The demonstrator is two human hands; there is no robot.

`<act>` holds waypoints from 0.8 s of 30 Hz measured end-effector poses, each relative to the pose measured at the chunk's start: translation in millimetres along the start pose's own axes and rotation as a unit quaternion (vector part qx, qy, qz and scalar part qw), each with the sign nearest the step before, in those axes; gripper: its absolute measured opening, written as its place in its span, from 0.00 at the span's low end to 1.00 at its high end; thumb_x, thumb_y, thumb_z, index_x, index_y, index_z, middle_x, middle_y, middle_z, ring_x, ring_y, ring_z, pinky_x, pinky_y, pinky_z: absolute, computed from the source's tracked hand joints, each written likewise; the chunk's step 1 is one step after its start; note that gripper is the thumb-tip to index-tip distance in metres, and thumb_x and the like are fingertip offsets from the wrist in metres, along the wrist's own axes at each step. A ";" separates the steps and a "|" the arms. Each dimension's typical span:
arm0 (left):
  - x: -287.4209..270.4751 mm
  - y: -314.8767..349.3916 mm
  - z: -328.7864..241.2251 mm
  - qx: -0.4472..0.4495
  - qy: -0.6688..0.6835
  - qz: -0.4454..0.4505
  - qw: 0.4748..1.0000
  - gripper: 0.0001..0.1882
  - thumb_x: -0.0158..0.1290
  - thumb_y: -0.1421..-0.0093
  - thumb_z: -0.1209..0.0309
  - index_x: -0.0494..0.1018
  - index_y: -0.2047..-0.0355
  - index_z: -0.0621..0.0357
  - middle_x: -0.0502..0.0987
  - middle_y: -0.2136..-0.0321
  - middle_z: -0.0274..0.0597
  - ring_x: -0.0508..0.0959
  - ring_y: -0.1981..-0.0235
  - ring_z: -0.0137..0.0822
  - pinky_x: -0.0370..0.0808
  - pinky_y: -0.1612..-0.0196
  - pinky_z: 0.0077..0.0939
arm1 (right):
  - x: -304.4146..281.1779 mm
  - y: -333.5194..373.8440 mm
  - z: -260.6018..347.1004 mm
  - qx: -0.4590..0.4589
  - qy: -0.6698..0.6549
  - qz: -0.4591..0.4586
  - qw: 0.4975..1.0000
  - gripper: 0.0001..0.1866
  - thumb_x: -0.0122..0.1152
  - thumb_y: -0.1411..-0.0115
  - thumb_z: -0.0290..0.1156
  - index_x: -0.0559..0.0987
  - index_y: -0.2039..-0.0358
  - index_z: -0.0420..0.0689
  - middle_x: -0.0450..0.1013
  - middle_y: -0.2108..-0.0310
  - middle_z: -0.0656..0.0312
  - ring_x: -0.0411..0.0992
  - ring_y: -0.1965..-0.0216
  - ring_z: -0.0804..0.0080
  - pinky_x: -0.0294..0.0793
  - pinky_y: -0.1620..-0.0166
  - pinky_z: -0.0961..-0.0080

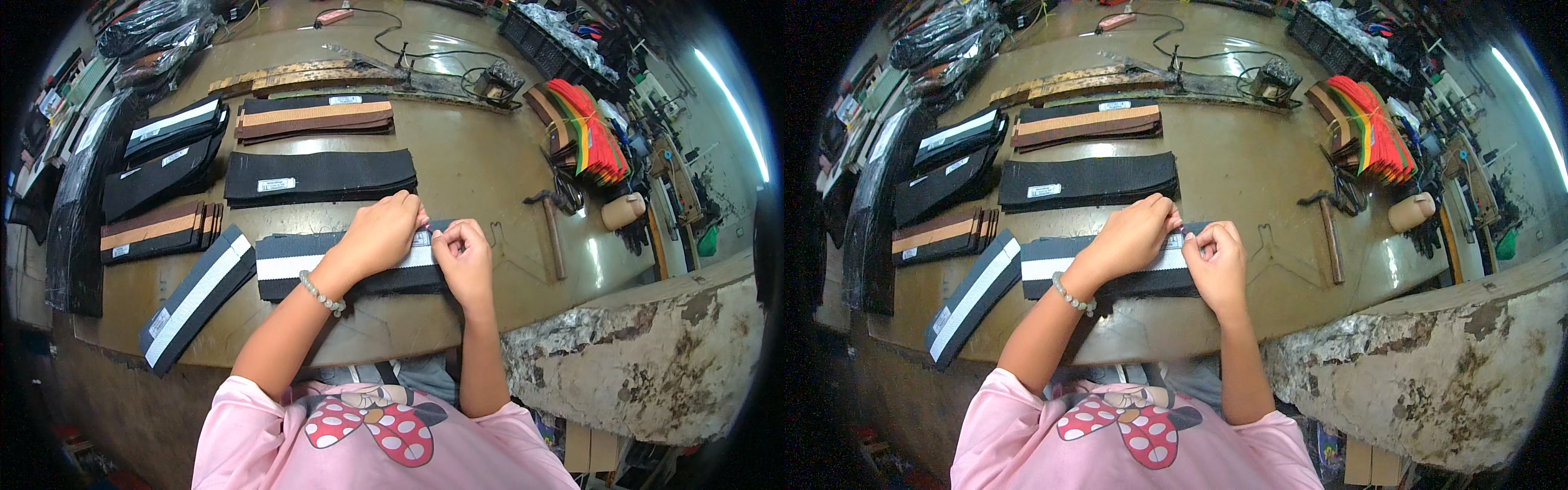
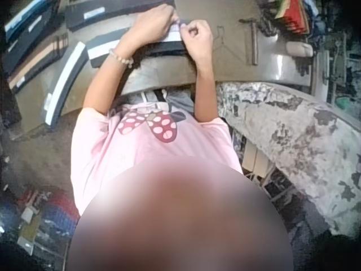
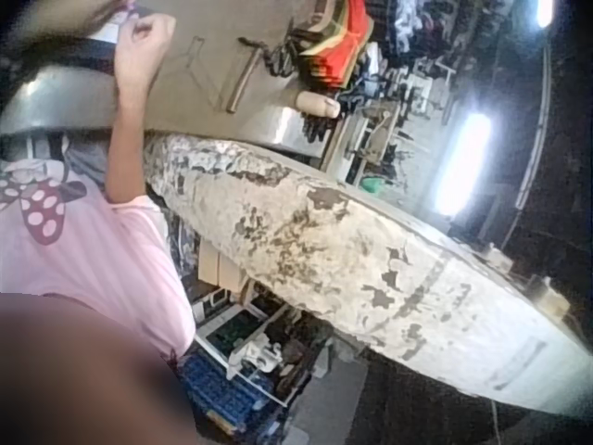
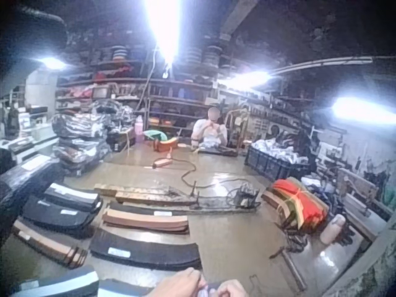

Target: The person repeatedly picks black fabric belt pieces with white stripes from a stack, folds them, and secures them with a small metal clip. They place each finished piece onto a growing pile on the table.

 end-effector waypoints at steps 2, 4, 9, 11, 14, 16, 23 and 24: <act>1.2 -0.7 2.4 -0.005 0.000 0.015 1.000 0.12 0.47 0.30 0.64 0.70 0.62 0.63 0.76 0.64 0.52 0.77 0.60 0.56 0.75 0.59 0.47 | 0.4 -0.7 -0.7 -0.006 0.024 0.009 1.000 0.10 0.67 0.45 0.22 0.72 0.77 0.37 0.68 0.70 0.62 0.61 0.77 0.80 0.64 0.71 0.80; 0.0 -2.7 3.1 -0.010 0.004 0.015 1.000 0.12 0.47 0.30 0.65 0.70 0.62 0.63 0.76 0.63 0.53 0.77 0.60 0.56 0.75 0.59 0.47 | 0.9 -1.0 -3.1 -0.007 0.039 0.015 0.999 0.10 0.67 0.46 0.22 0.72 0.77 0.38 0.69 0.70 0.60 0.62 0.77 0.77 0.65 0.71 0.78; -3.6 10.3 -25.9 -0.017 0.009 -0.117 0.993 0.10 0.45 0.30 0.67 0.70 0.62 0.61 0.74 0.63 0.51 0.77 0.59 0.52 0.76 0.60 0.48 | -3.9 -2.4 -10.4 0.030 -0.066 -0.009 0.997 0.10 0.65 0.39 0.27 0.74 0.73 0.39 0.70 0.70 0.64 0.65 0.75 0.81 0.66 0.71 0.81; 2.4 33.8 -51.1 0.012 0.051 -0.118 0.992 0.05 0.47 0.37 0.73 0.70 0.62 0.61 0.72 0.63 0.51 0.76 0.59 0.52 0.77 0.60 0.44 | -9.3 -3.8 -12.8 0.114 -0.189 0.004 0.975 0.09 0.62 0.34 0.31 0.74 0.69 0.41 0.69 0.73 0.68 0.63 0.78 0.85 0.63 0.76 0.84; 14.6 68.6 -76.3 0.078 0.047 0.121 0.988 0.08 0.51 0.37 0.71 0.71 0.60 0.60 0.73 0.64 0.45 0.77 0.59 0.48 0.74 0.57 0.40 | -19.4 -8.3 -10.9 0.181 -0.260 0.043 0.948 0.09 0.57 0.30 0.33 0.74 0.65 0.41 0.72 0.74 0.66 0.61 0.82 0.88 0.59 0.81 0.91; 7.6 84.5 -73.5 0.133 0.110 0.075 0.982 0.11 0.57 0.40 0.70 0.74 0.58 0.59 0.74 0.63 0.43 0.76 0.58 0.45 0.72 0.54 0.38 | -20.5 -11.0 -6.0 0.159 -0.277 0.040 0.947 0.10 0.56 0.29 0.34 0.74 0.65 0.40 0.76 0.65 0.60 0.65 0.79 0.86 0.65 0.78 0.89; -65.2 117.6 1.2 -0.116 -0.158 -0.198 0.960 0.19 0.63 0.44 0.63 0.76 0.56 0.59 0.74 0.58 0.46 0.72 0.53 0.48 0.67 0.48 0.42 | 26.6 6.4 35.9 0.076 -0.166 0.107 0.977 0.11 0.58 0.31 0.34 0.74 0.64 0.38 0.77 0.55 0.57 0.70 0.71 0.85 0.73 0.74 0.86; -67.7 119.1 6.6 -0.126 -0.163 -0.193 0.959 0.21 0.64 0.45 0.61 0.76 0.55 0.59 0.74 0.58 0.46 0.72 0.53 0.47 0.67 0.48 0.42 | 39.7 9.9 41.7 0.082 -0.161 0.142 0.973 0.11 0.58 0.31 0.34 0.74 0.64 0.38 0.78 0.55 0.57 0.70 0.71 0.85 0.73 0.73 0.85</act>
Point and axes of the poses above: each hand's wrist, its own y-axis away from the middle knuckle, its own x-axis out of the palm, z = x × y, the point moved 1 cm from there along -y, towards the middle knuckle
